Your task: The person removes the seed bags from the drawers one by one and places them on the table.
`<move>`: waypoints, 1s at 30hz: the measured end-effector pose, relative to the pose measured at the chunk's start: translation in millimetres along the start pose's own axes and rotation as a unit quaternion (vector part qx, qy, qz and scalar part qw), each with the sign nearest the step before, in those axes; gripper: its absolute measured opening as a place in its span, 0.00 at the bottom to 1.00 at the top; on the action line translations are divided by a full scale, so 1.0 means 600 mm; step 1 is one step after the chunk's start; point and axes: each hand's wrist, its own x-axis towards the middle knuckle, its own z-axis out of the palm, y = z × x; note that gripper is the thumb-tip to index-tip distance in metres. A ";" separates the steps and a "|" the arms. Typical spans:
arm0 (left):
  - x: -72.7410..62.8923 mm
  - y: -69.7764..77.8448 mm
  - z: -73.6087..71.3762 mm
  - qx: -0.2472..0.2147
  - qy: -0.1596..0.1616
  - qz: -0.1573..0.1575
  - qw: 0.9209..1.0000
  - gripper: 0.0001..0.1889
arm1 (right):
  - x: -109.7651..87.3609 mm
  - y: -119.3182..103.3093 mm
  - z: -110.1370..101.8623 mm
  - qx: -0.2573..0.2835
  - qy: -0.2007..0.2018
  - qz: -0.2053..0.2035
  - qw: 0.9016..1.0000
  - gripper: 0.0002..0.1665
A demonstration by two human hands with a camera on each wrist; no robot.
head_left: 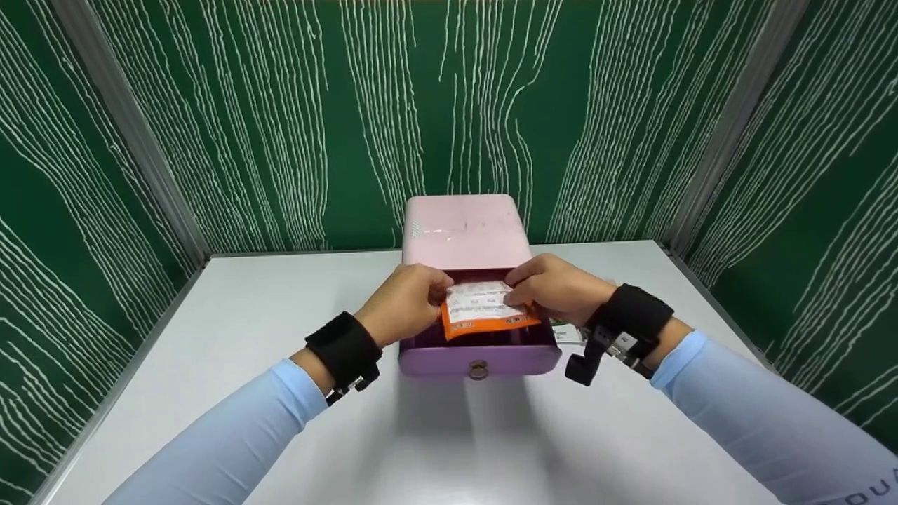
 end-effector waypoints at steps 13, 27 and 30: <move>-0.002 -0.015 -0.001 0.130 0.070 0.185 0.972 0.18 | -0.007 0.001 -0.021 0.053 -0.052 0.005 0.997 0.31; 0.003 -0.025 -0.009 0.098 0.142 0.298 0.939 0.07 | -0.013 0.004 -0.029 0.057 -0.046 -0.055 0.996 0.28; 0.005 -0.023 -0.013 0.080 0.160 0.302 0.936 0.07 | -0.013 0.003 -0.027 0.050 -0.009 -0.083 0.995 0.28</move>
